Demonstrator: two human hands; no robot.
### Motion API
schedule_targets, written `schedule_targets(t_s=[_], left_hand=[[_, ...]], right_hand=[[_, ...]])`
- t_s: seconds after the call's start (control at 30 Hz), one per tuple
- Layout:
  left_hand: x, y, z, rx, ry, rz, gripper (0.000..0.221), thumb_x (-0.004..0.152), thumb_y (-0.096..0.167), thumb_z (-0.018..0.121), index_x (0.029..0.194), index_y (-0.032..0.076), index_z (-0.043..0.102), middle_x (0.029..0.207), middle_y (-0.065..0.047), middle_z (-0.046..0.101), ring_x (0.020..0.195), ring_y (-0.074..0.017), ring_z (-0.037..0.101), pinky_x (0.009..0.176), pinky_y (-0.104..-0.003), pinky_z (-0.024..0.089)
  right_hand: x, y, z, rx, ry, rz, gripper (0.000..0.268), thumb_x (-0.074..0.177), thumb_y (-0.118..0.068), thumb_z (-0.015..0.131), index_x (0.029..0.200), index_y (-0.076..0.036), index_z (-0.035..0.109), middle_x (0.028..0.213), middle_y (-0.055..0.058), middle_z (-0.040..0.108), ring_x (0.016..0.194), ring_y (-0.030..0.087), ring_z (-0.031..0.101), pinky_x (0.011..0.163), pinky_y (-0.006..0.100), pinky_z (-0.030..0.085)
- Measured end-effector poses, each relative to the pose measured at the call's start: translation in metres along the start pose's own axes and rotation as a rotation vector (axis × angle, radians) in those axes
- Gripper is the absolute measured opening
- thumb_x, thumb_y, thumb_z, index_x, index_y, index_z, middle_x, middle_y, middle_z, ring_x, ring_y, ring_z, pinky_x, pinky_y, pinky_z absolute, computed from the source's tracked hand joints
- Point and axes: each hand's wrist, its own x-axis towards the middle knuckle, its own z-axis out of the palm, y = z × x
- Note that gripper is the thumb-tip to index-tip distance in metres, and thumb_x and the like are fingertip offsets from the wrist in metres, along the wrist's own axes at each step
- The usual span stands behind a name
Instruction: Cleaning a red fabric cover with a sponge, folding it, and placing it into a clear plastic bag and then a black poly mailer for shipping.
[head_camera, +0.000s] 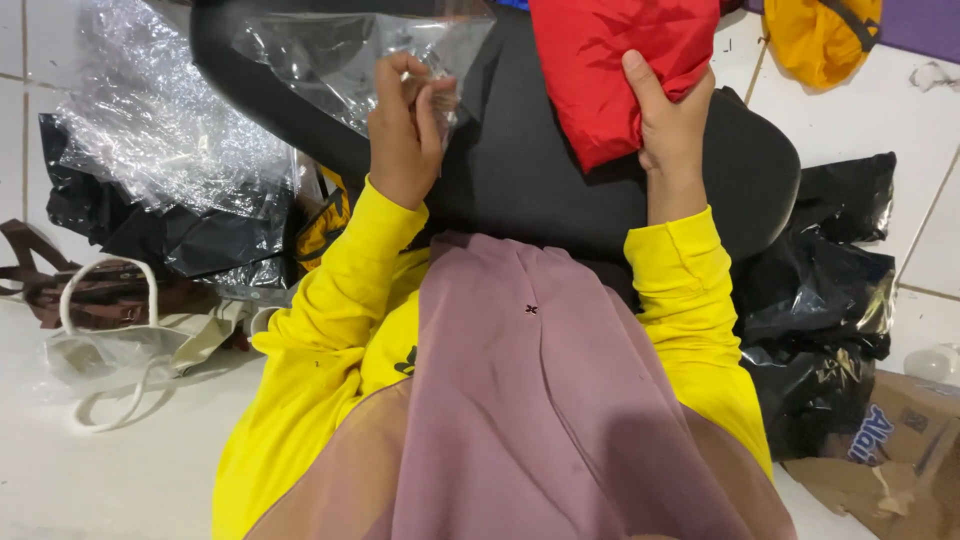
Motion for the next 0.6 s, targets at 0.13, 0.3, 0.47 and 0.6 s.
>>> schedule_targets(t_s=[0.13,0.3,0.47,0.6], left_hand=[[0.005,0.004,0.003,-0.188,0.044,-0.028,0.028,0.102,-0.009,0.044,0.12,0.011,0.036,0.103,-0.017,0.074,0.106,-0.0265,0.076,0.093,-0.032,0.061],[0.01,0.017,-0.001,-0.315,0.023,-0.102,0.043,0.096,-0.011,0.065,0.12,0.011,0.038,0.102,-0.014,0.076,0.104,-0.029,0.078,0.1,-0.036,0.061],[0.01,0.022,-0.002,-0.093,-0.022,-0.035,0.041,0.088,-0.004,0.082,0.118,0.011,0.058,0.089,-0.008,0.074,0.076,-0.0152,0.073,0.072,-0.024,0.062],[0.006,0.006,0.026,-0.067,-0.105,-0.017,0.044,0.082,-0.003,0.089,0.114,0.012,0.062,0.081,-0.001,0.07,0.068,-0.0102,0.066,0.065,-0.024,0.058]], right_hand=[[0.0,-0.009,0.005,0.018,-0.003,0.035,0.071,0.087,-0.037,0.093,0.135,-0.011,0.047,0.132,0.013,0.061,0.127,0.033,0.066,0.106,0.04,0.063],[0.0,-0.009,0.004,0.006,0.03,0.102,0.076,0.083,-0.041,0.094,0.137,-0.014,0.046,0.134,0.012,0.061,0.128,0.032,0.066,0.104,0.039,0.065],[-0.001,-0.008,0.004,-0.005,0.055,0.142,0.085,0.08,-0.043,0.095,0.14,-0.013,0.042,0.136,0.012,0.06,0.13,0.032,0.066,0.105,0.039,0.066],[0.002,-0.006,0.001,0.038,0.051,0.102,0.088,0.08,-0.042,0.097,0.14,-0.012,0.04,0.137,0.013,0.059,0.131,0.033,0.065,0.109,0.041,0.064]])
